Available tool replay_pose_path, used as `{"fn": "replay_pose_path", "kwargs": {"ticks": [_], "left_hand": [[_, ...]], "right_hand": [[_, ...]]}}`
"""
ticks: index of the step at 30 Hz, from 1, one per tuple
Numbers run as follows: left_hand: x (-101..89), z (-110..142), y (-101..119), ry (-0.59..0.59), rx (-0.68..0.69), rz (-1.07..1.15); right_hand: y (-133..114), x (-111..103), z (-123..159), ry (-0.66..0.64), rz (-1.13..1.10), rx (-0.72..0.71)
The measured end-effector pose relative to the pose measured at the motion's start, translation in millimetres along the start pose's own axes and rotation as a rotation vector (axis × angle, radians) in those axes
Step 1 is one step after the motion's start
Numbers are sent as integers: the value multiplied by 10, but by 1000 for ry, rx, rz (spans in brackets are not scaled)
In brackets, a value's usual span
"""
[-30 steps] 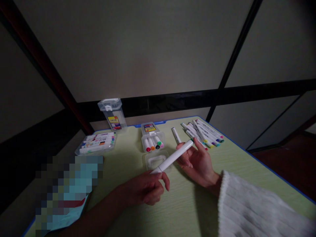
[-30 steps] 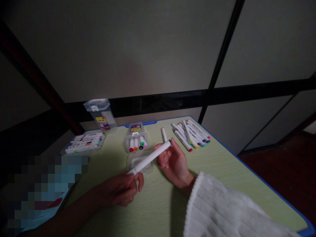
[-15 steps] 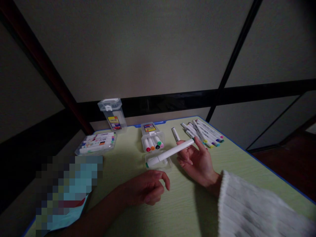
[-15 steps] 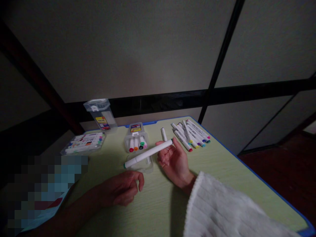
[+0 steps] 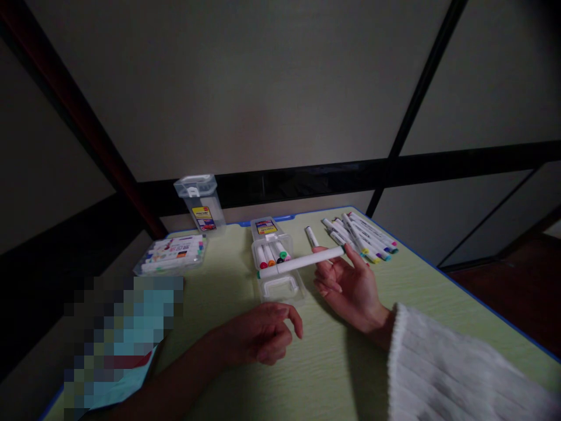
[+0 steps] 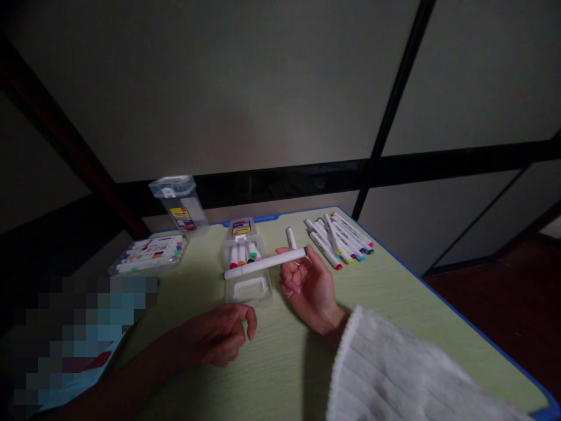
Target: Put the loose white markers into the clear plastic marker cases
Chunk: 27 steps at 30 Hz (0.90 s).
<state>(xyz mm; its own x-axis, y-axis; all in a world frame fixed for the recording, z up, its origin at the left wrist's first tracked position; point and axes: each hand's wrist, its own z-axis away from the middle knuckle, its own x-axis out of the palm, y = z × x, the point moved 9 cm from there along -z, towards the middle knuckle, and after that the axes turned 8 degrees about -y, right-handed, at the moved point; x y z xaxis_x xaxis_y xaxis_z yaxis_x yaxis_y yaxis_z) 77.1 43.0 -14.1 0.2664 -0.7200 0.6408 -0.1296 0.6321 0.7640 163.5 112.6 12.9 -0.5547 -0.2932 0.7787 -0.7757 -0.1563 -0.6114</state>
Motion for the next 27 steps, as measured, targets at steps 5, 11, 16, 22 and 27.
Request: {"fn": "replay_pose_path", "kwargs": {"ticks": [5,11,16,22,27], "left_hand": [[-9,5,1,3,13,-8],[-14,2,-5,6,8,2],[-8,-3,-13,0,-7,7],[-15,2,-18,5,-7,-11],[-16,5,-17,3,-2,-5]], "right_hand": [[4,29,4,-4,12,7],[27,59,7,-24,18,27],[36,90,15,-49,31,30],[52,141,27,-96,54,43],[59,175,34,-122,71,45]]}}
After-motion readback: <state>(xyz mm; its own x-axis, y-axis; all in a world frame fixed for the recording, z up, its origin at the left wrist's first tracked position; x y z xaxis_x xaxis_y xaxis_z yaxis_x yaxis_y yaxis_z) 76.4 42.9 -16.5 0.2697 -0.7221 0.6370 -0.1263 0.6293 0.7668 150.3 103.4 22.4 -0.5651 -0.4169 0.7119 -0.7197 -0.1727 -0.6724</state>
